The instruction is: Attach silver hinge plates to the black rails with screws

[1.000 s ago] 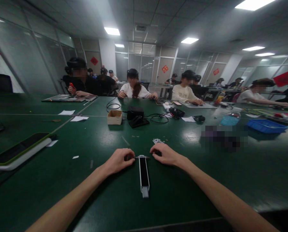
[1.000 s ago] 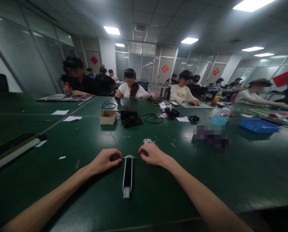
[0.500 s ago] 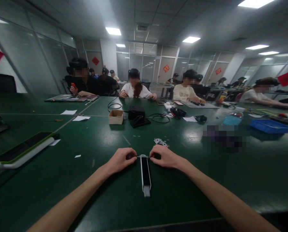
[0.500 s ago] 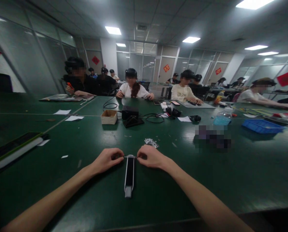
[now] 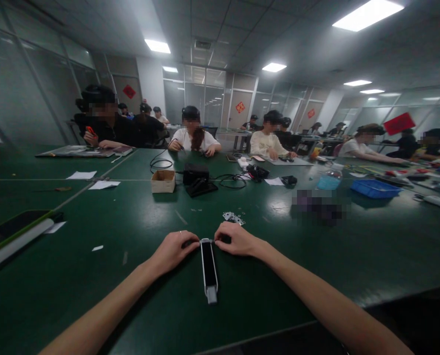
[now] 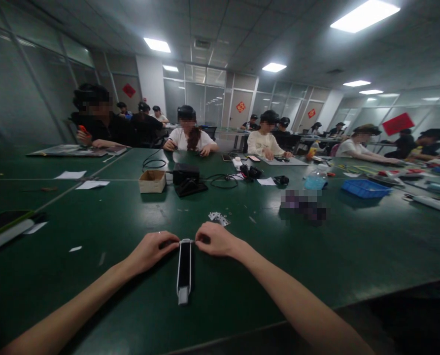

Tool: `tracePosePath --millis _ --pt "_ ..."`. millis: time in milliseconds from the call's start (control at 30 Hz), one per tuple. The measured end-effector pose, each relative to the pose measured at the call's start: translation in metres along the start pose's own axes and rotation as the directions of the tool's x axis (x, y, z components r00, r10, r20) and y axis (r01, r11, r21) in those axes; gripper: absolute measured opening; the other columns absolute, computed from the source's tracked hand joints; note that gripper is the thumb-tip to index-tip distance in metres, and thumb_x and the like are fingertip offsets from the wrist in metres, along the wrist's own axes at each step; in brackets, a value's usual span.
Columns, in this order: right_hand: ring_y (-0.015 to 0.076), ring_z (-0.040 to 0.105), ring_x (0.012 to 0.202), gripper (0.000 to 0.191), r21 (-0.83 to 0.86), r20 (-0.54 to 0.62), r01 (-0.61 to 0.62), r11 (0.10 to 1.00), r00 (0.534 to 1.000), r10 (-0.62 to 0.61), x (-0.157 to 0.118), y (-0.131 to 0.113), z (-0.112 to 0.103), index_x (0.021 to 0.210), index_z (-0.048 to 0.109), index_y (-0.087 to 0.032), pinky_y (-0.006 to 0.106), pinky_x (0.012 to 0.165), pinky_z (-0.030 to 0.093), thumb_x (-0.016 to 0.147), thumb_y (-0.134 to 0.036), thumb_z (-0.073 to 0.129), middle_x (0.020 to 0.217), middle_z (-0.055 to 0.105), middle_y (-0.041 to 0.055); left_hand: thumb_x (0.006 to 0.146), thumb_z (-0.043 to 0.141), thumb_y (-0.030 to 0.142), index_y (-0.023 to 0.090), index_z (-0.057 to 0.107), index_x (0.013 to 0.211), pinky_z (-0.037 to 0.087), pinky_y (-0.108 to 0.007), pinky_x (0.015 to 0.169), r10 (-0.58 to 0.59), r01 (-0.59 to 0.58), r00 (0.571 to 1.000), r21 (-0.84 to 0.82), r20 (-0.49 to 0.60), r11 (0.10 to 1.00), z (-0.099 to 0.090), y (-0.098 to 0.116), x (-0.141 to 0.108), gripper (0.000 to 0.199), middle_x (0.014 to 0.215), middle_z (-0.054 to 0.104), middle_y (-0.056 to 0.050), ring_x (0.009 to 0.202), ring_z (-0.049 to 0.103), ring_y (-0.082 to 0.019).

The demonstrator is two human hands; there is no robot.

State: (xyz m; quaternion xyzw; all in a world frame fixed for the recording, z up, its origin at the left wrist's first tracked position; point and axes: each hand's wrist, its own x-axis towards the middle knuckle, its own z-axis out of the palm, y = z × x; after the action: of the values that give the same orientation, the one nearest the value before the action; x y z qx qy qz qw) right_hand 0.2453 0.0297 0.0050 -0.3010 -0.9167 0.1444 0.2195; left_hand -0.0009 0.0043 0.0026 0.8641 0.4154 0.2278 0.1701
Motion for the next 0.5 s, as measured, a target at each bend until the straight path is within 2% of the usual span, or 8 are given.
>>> tracePosePath --millis 167,267,333,433,500 --pt "0.0152 0.057 0.079 0.012 -0.044 0.014 0.015 0.999 1.0 -0.015 0.002 -0.002 -0.003 0.088 0.066 -0.018 0.029 0.074 0.046 0.086 -0.025 0.057 0.085 0.064 0.0038 0.091 0.049 0.033 0.019 0.066 0.097 0.048 -0.026 0.069 0.004 -0.003 1.0 0.022 -0.011 1.0 0.001 0.0 0.0 0.023 0.09 0.068 -0.003 0.077 0.062 -0.017" --pt "0.0162 0.057 0.08 0.014 -0.143 -0.012 -0.017 0.99 1.0 0.015 0.0 0.006 -0.017 0.089 0.065 -0.017 0.03 0.075 0.046 0.088 -0.025 0.054 0.086 0.064 0.005 0.089 0.051 0.03 0.018 0.064 0.099 0.047 -0.026 0.067 -0.011 0.011 1.0 0.035 0.002 0.999 -0.001 0.002 -0.001 0.02 0.09 0.066 -0.004 0.074 0.06 -0.016" --pt "0.0177 0.056 0.081 0.015 -0.266 -0.079 -0.12 0.956 0.992 0.102 -0.004 0.021 -0.032 0.09 0.065 -0.016 0.032 0.077 0.045 0.089 -0.022 0.052 0.086 0.064 0.0066 0.089 0.052 0.029 0.018 0.064 0.099 0.046 -0.026 0.066 -0.015 0.015 1.0 0.043 0.007 0.999 -0.003 0.005 -0.002 0.019 0.089 0.065 -0.003 0.073 0.059 -0.016" --pt "0.0194 0.057 0.09 0.017 -0.39 -0.176 -0.335 0.857 0.941 0.288 -0.014 0.052 -0.052 0.095 0.065 -0.016 0.032 0.083 0.044 0.089 -0.02 0.049 0.093 0.063 0.0082 0.088 0.054 0.028 0.018 0.063 0.1 0.046 -0.026 0.065 -0.022 0.022 1.0 0.054 0.004 0.998 -0.005 0.007 -0.003 0.018 0.088 0.063 -0.003 0.072 0.058 -0.016" --pt "0.0208 0.057 0.091 0.018 -0.41 -0.185 -0.382 0.828 0.924 0.334 -0.021 0.07 -0.059 0.096 0.065 -0.015 0.033 0.083 0.044 0.089 -0.018 0.049 0.093 0.063 0.0097 0.087 0.054 0.027 0.018 0.062 0.101 0.047 -0.026 0.065 -0.026 0.025 1.0 0.053 0.011 0.998 -0.005 0.008 -0.004 0.018 0.089 0.063 -0.003 0.074 0.058 -0.016"
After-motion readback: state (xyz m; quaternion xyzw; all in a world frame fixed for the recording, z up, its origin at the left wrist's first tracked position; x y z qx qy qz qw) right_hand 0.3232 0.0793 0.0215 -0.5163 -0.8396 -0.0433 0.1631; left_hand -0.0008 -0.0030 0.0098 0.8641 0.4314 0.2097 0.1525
